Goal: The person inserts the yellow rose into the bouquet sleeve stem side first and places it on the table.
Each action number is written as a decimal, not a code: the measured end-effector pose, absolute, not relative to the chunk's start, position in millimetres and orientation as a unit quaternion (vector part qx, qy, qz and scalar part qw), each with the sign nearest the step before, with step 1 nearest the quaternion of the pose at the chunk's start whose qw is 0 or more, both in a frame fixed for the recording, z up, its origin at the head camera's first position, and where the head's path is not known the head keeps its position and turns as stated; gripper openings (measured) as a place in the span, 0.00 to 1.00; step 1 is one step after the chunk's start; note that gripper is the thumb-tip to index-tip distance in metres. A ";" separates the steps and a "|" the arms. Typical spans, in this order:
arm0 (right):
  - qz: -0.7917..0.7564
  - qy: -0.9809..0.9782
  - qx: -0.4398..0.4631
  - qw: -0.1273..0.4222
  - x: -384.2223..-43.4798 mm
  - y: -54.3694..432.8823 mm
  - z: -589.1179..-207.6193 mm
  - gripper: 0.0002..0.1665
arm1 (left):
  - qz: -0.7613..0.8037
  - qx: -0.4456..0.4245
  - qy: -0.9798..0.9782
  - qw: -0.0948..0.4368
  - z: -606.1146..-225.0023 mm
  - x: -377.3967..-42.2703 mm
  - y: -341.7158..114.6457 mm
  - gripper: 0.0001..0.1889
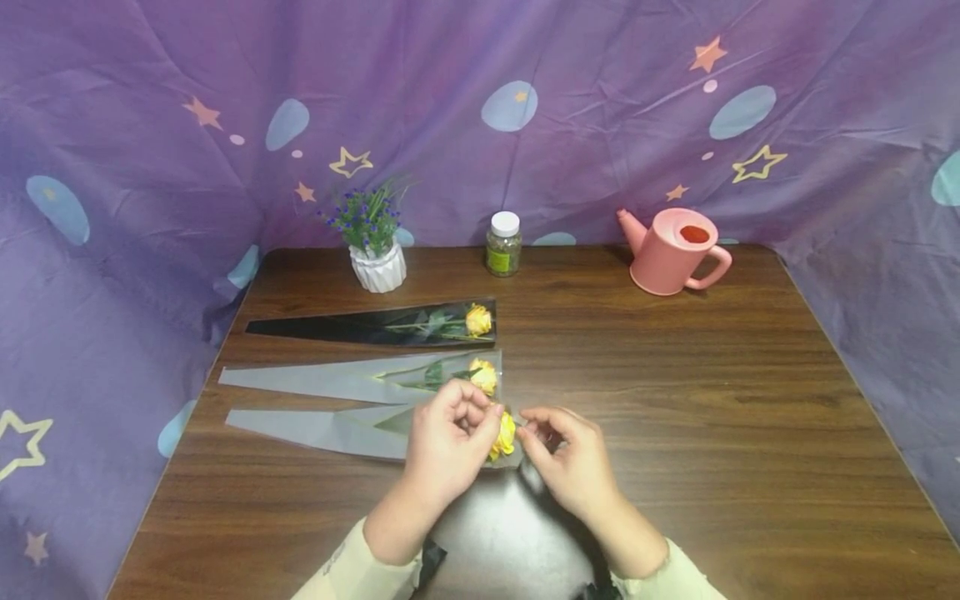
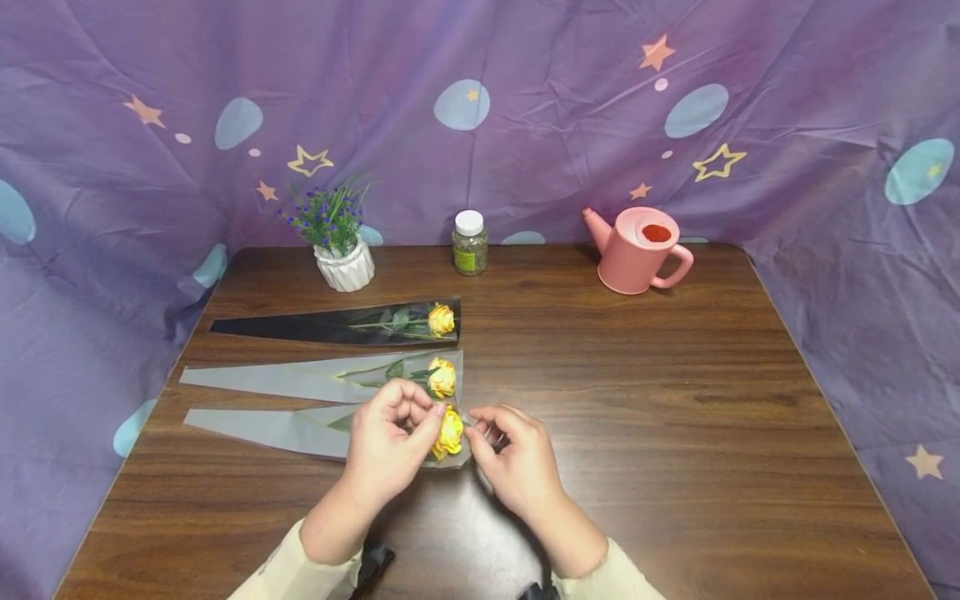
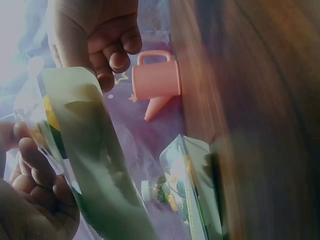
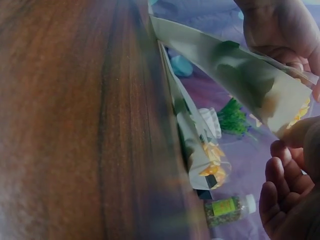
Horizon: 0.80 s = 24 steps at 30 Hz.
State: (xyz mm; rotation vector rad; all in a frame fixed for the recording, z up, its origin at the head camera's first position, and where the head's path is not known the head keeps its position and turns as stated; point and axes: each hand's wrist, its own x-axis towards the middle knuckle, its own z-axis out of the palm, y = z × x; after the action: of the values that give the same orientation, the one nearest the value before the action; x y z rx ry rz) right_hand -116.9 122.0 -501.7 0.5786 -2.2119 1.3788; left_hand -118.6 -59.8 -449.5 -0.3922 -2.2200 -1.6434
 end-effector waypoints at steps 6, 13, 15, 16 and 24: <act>0.527 -0.819 0.156 0.169 -115.9 120.4 -501.6 0.08 | -0.578 -0.133 -0.791 0.151 -452.8 -113.6 -61.2 0.11; 0.570 -0.811 0.102 0.077 -116.1 117.8 -503.2 0.04 | -0.539 -0.119 -0.818 0.163 -462.2 -110.8 -68.0 0.11; 0.572 -0.813 0.092 0.053 -116.8 117.1 -504.3 0.05 | -0.508 -0.107 -0.837 0.173 -466.2 -110.4 -74.3 0.12; 0.572 -0.814 0.088 0.043 -117.6 116.4 -505.3 0.04 | -0.491 -0.103 -0.847 0.174 -467.9 -110.4 -78.6 0.13; 0.575 -0.815 0.064 -0.034 -120.3 114.3 -510.8 0.01 | -0.396 -0.123 -0.908 0.056 -480.7 -105.9 -113.9 0.28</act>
State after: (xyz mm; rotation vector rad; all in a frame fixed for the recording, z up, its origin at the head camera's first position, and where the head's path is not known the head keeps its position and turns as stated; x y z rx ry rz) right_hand -120.3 114.3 -510.8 0.2068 -2.6161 1.8464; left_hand -105.9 -113.9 -480.7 -0.3743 -2.7548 -1.2026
